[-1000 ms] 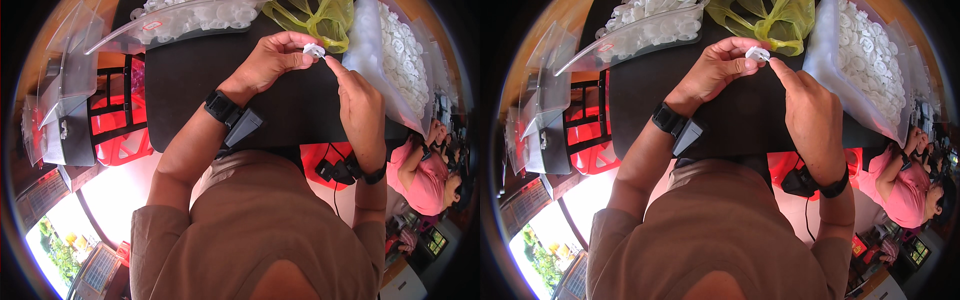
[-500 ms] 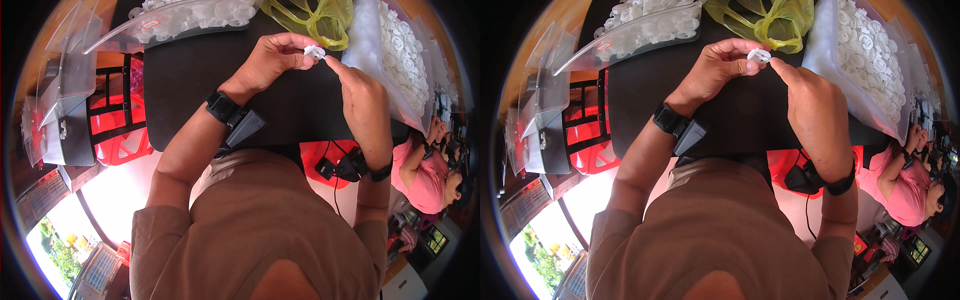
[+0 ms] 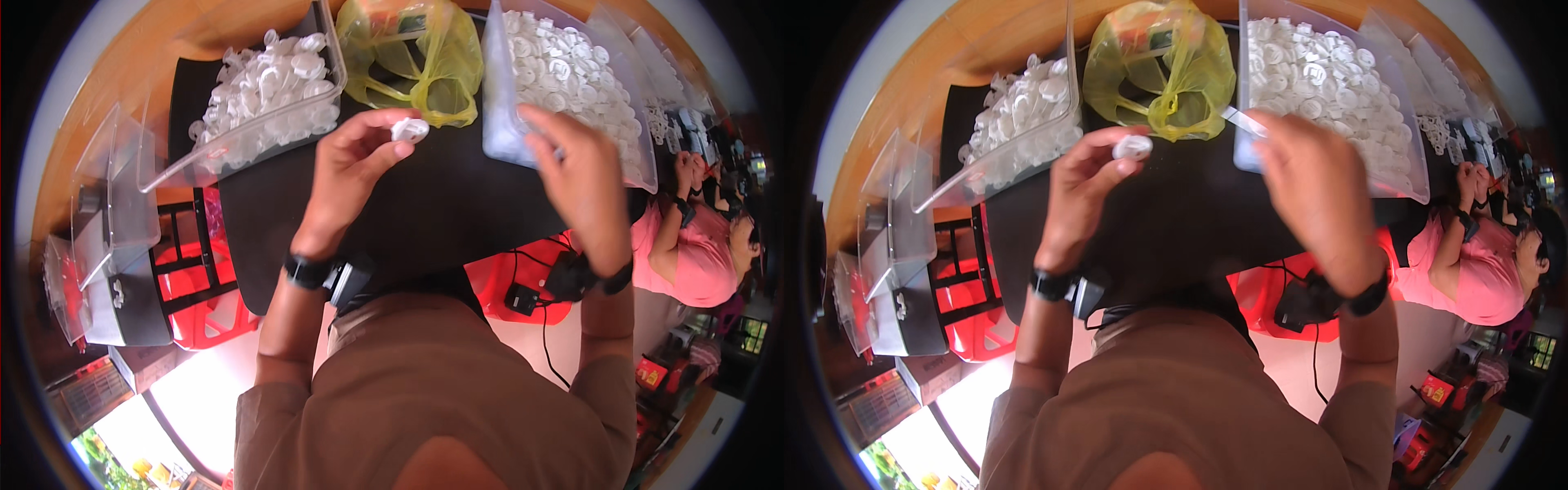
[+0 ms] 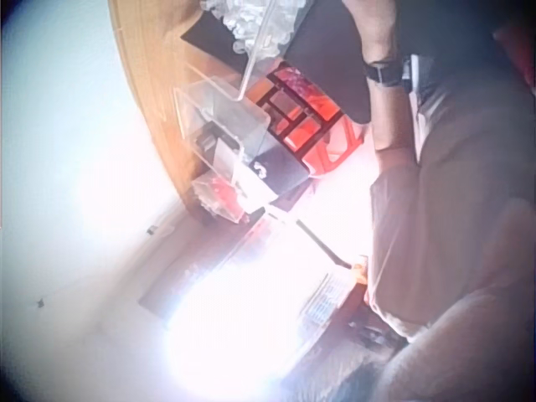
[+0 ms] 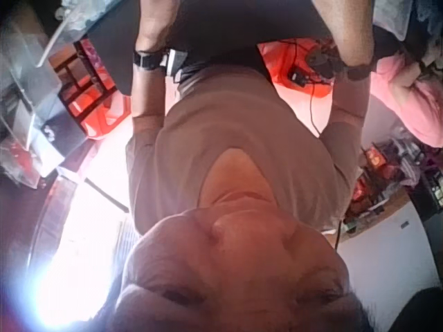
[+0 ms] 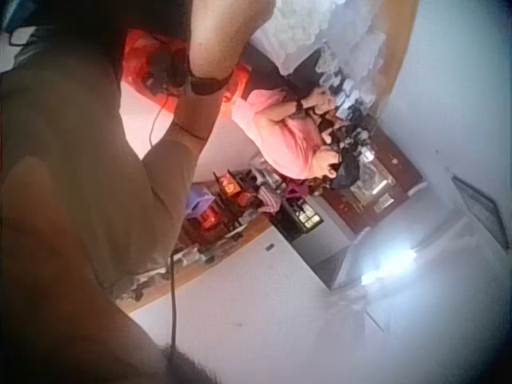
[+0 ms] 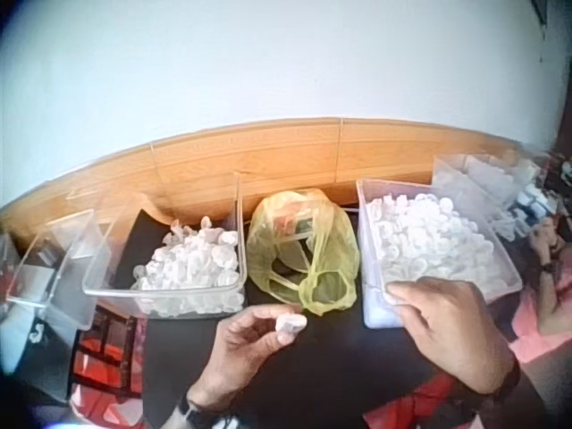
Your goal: The person picks up a white plastic component and uses a thin metal tool to press into its center before placing it in a bin and repeating the process.
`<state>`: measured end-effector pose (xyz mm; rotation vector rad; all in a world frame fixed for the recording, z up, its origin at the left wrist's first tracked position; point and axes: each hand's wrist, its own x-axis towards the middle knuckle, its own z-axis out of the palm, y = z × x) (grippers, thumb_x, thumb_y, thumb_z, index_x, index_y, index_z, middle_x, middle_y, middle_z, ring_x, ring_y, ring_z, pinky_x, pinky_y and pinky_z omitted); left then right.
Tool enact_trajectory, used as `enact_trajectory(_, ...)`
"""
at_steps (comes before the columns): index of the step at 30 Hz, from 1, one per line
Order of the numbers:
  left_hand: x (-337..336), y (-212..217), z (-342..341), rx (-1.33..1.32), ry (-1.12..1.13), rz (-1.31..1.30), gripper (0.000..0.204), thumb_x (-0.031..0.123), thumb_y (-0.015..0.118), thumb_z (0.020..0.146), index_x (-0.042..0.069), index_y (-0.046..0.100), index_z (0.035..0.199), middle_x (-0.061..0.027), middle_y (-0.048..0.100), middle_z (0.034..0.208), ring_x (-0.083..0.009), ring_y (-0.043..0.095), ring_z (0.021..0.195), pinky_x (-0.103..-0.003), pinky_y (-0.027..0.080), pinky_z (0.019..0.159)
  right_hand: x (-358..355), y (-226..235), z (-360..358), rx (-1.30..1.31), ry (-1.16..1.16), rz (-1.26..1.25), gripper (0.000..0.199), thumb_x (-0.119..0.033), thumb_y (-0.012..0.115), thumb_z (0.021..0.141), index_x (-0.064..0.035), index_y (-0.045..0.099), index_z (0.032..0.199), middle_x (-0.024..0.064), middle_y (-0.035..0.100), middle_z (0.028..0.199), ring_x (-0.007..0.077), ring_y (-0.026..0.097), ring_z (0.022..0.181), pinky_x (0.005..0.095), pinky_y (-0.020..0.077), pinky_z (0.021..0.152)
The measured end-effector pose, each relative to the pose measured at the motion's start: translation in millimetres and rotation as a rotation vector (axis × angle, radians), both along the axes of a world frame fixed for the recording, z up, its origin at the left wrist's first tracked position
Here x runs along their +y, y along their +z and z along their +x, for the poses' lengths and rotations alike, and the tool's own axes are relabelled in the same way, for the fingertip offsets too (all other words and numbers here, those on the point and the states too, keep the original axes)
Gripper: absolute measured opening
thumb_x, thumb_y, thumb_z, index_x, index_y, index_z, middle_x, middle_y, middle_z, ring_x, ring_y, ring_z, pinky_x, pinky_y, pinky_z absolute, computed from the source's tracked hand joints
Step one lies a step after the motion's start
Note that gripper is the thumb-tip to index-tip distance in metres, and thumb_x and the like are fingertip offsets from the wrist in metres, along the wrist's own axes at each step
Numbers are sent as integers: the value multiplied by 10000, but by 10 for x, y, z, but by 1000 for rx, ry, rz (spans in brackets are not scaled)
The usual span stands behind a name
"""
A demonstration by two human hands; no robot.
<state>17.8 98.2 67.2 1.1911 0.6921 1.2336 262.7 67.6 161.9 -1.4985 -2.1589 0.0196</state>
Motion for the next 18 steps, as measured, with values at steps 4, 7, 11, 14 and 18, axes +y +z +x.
enact_trajectory(4,-28,640,-280,160,300,328,298,-22,664,845,9,627,1138,-97,651,1143,-134,628,980,-271,508,860,467,59,724,-83,-198,-70,170,-114,614,820,-39,667,963,195,657,823,370,636,760,408,501,686)
enact_trajectory(7,276,796,-724,491,481,446,307,1,662,849,24,633,1154,-101,648,1168,-148,622,1024,-293,510,876,767,-149,854,-142,-16,-79,194,-107,616,793,-39,671,966,192,661,837,358,640,786,406,505,711)
enact_trajectory(11,414,700,-919,991,646,577,381,29,650,862,107,609,1233,-76,550,1327,-190,537,1202,-346,455,986,896,-206,594,-124,35,-365,257,-74,679,746,-23,659,997,172,667,849,282,639,755,364,488,706)
enact_trajectory(14,294,742,-763,919,659,646,379,17,677,825,111,638,1190,-89,556,1321,-205,549,1189,-349,464,969,921,-238,613,-84,-6,-485,263,-52,685,727,-31,663,989,144,664,825,238,635,743,350,484,696)
enact_trajectory(18,99,743,-446,686,491,565,372,-13,702,783,92,665,1138,-104,607,1252,-225,578,1153,-342,474,944,965,-286,709,-20,56,-505,246,-75,684,748,-17,662,986,78,639,770,163,603,720,315,473,670)
